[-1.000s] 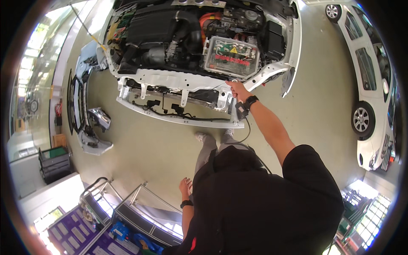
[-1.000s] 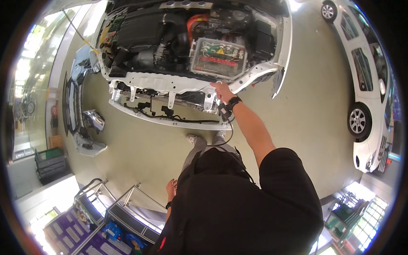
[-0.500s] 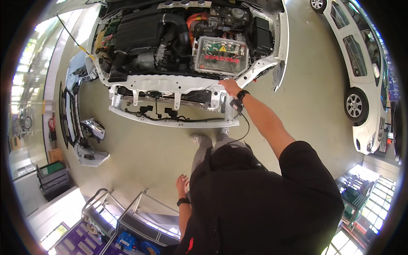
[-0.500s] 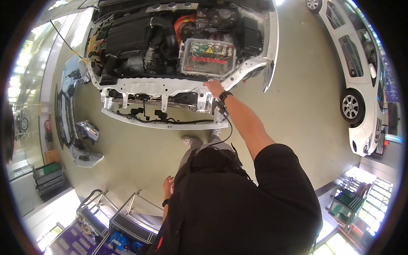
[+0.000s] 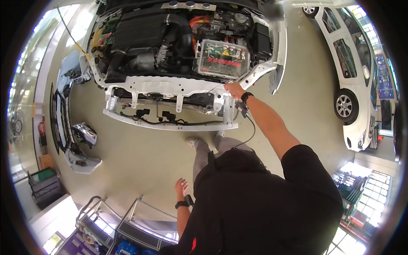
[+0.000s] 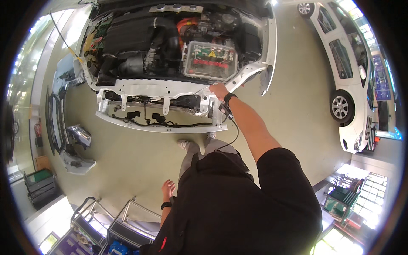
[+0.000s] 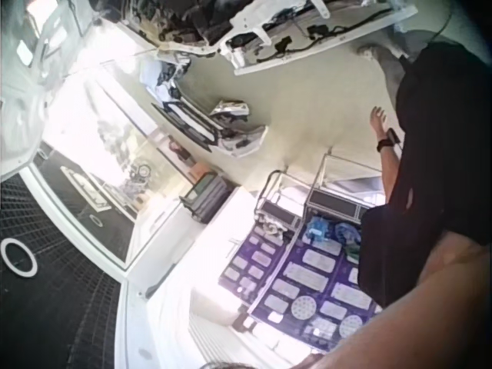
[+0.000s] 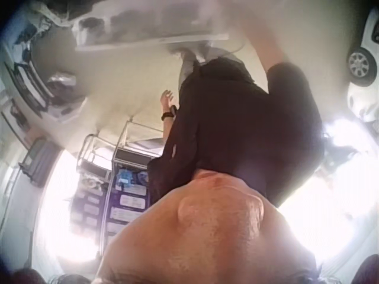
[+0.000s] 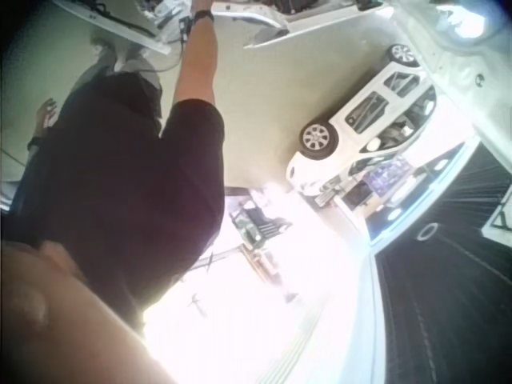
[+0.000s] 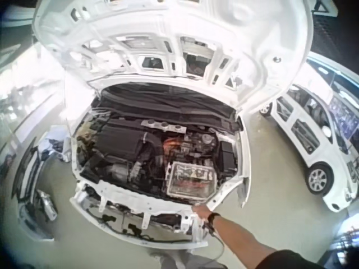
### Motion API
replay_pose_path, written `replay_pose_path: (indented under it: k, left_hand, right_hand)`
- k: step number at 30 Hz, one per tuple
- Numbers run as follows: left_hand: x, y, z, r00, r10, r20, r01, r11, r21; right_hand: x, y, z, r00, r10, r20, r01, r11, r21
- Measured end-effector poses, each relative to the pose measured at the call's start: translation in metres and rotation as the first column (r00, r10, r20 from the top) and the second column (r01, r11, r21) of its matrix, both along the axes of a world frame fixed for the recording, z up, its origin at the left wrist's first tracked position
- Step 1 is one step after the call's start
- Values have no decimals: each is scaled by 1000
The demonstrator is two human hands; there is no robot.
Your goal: The person is using a socket wrench to unscrew and manipulate bolts on the front frame of a car with the hood open.
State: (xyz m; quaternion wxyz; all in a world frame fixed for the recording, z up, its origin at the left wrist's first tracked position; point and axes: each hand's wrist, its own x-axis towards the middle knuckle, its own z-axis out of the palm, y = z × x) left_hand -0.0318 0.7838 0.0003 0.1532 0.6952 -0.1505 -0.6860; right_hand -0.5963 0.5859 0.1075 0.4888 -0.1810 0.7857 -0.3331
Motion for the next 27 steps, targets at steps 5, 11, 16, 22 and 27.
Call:
replay_pose_path:
  k: [5,11,16,22,27]
  left_hand:
    - [0,-6,-7,998,50,28,-50,999,-3]
    - [-35,-15,-6,998,54,14,-54,999,-10]
    - [-72,-7,-9,1000,13,4,-13,1000,9]
    - [-147,4,4,998,-47,30,48,999,-16]
    - [-240,19,25,999,24,28,-20,992,-124]
  right_hand:
    - [3,2,-3,997,-11,80,10,1000,6]
    - [-7,3,-5,984,-18,175,16,1000,13]
    - [-7,1,-2,983,37,180,-44,998,37]
    - [-12,7,-33,915,136,380,-67,980,-187]
    - [-15,4,-52,895,145,423,-48,972,-231]
